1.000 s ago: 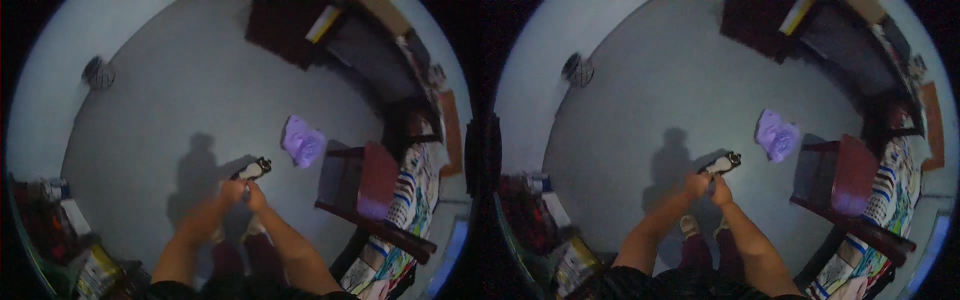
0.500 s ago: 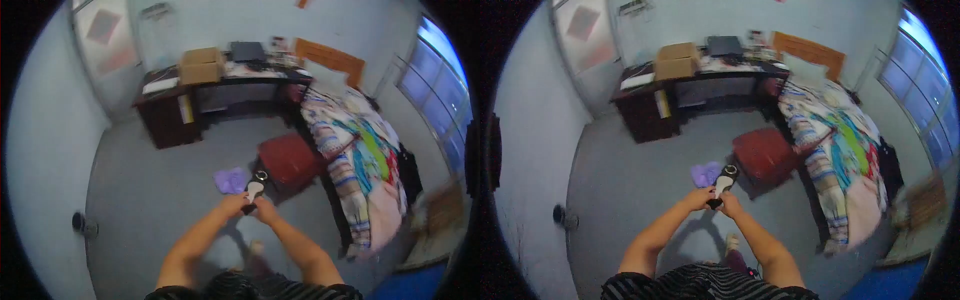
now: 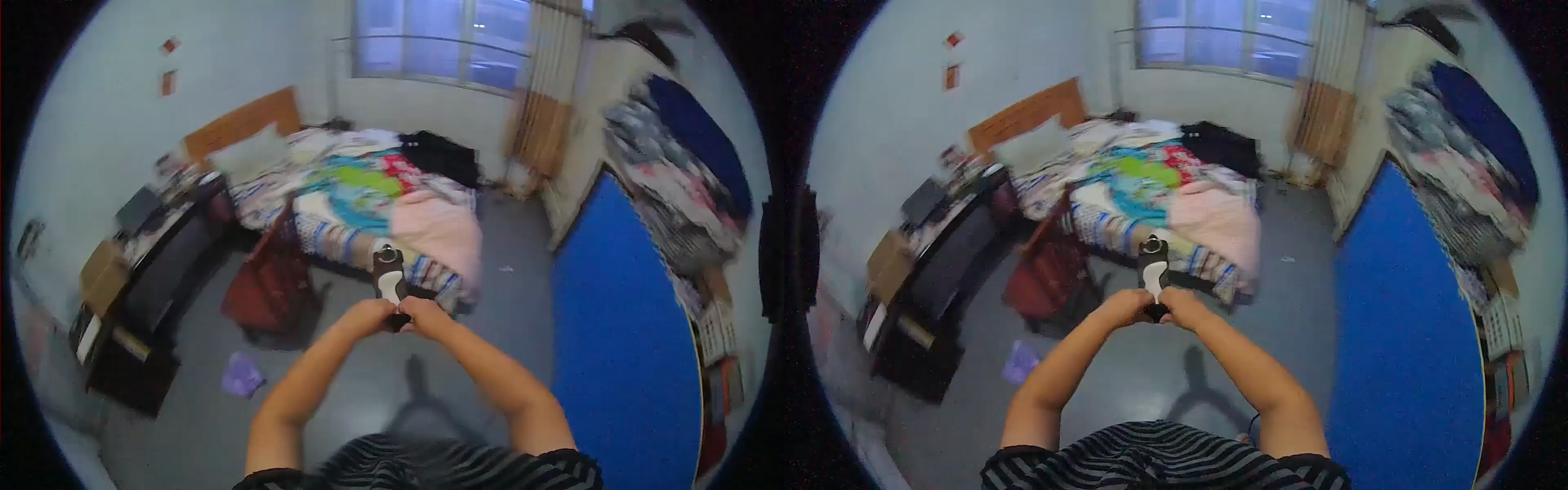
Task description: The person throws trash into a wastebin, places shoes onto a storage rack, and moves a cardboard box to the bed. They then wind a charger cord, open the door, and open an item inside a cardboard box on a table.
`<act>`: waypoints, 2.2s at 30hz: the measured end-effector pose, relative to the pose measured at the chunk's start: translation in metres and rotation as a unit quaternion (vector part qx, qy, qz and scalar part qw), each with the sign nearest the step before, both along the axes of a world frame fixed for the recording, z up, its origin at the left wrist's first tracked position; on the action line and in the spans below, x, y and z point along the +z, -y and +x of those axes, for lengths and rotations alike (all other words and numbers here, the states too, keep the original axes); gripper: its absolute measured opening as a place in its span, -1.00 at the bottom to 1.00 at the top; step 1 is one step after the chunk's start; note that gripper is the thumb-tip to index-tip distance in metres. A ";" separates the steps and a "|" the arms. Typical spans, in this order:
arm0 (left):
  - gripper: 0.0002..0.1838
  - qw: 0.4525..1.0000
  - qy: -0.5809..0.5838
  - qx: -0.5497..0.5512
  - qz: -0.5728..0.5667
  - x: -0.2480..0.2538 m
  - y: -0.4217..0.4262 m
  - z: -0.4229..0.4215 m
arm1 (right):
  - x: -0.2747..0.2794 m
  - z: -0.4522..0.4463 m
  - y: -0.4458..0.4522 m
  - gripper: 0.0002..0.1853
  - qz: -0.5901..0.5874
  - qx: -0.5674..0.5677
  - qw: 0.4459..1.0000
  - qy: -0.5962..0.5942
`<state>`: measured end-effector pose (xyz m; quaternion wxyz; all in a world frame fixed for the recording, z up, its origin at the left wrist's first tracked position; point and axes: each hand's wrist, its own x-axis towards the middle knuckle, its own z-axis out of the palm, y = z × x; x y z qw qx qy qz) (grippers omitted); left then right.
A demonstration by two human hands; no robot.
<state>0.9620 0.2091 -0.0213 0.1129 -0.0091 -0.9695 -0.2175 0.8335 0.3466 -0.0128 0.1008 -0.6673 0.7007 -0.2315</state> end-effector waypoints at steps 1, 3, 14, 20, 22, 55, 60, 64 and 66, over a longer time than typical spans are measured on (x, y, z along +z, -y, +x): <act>-0.71 0.999 0.012 -0.030 -0.009 0.014 -0.023 -0.023 | 0.012 -0.016 -0.034 -0.64 0.000 -0.031 0.999 -0.006; -0.71 0.996 0.005 -0.070 -0.055 0.040 -0.083 -0.067 | 0.019 -0.048 -0.098 -0.64 -0.042 -0.063 0.997 -0.034; -0.71 0.910 -0.105 -0.387 -0.105 0.078 -0.379 -0.375 | 0.057 -0.238 -0.409 -0.56 -0.047 -0.464 0.880 -0.087; -0.68 0.841 -0.190 -0.498 -0.097 0.099 -0.528 -0.460 | 0.074 -0.281 -0.549 -0.56 -0.043 -0.609 0.782 -0.128; -0.65 0.832 -0.191 -0.517 -0.057 0.104 -0.566 -0.487 | 0.089 -0.292 -0.584 -0.57 -0.069 -0.622 0.767 -0.145; -0.87 0.803 -0.126 -0.574 0.094 0.075 -0.827 -0.675 | 0.094 -0.419 -1.001 -0.57 -0.077 -0.686 0.717 0.095; -0.78 0.820 -0.108 -0.560 0.055 0.069 -0.839 -0.676 | 0.085 -0.431 -1.024 -0.54 -0.043 -0.674 0.724 0.142; -0.82 0.829 -0.082 -0.553 0.032 0.074 -0.845 -0.674 | 0.086 -0.430 -1.029 -0.50 -0.060 -0.687 0.703 0.173; -0.84 0.827 -0.085 -0.555 0.024 0.073 -0.849 -0.674 | 0.078 -0.435 -1.039 -0.48 -0.060 -0.676 0.717 0.159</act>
